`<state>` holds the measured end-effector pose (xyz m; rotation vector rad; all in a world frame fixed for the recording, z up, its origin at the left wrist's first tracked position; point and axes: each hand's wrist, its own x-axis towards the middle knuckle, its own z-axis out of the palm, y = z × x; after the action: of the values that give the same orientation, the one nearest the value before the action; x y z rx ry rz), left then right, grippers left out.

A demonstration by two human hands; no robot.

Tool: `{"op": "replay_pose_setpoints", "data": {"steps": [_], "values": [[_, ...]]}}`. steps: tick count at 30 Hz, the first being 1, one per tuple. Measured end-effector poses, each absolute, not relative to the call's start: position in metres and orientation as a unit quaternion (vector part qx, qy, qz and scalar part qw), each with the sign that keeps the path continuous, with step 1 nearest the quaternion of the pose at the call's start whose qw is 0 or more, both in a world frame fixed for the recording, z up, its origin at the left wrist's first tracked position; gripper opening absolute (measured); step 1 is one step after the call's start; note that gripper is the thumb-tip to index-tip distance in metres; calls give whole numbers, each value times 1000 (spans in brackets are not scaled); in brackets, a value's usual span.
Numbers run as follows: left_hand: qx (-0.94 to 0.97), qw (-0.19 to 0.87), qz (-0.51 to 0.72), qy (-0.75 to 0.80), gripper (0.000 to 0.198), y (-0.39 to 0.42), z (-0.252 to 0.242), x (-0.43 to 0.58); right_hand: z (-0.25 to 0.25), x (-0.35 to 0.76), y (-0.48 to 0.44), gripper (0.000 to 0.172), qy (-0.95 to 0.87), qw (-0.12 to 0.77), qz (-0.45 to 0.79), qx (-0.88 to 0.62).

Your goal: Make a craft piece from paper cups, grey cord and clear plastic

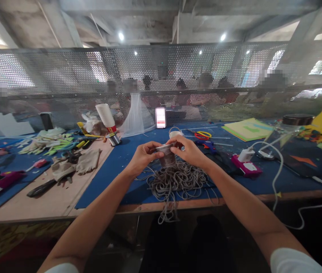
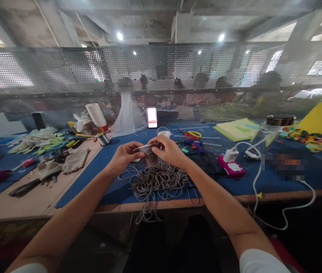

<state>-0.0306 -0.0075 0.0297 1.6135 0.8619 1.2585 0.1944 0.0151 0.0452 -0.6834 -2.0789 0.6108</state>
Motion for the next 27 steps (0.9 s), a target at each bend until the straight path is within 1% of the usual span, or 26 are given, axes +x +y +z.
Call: {"op": "replay_pose_setpoints", "data": {"steps": [5, 9, 12, 20, 27], "values": [[654, 474, 486, 334, 34, -6, 28, -34, 47, 197, 14, 20, -817, 413, 295, -272], [648, 491, 483, 325, 32, -6, 30, -35, 48, 197, 13, 21, -808, 427, 303, -270], [642, 498, 485, 324, 30, -7, 30, -35, 49, 197, 13, 19, -807, 426, 304, -274], [644, 491, 490, 323, 27, -6, 28, -35, 50, 197, 13, 16, -812, 426, 300, -264], [649, 477, 493, 329, 31, -6, 28, -35, 51, 198, 11, 18, -815, 423, 293, -265]]}}
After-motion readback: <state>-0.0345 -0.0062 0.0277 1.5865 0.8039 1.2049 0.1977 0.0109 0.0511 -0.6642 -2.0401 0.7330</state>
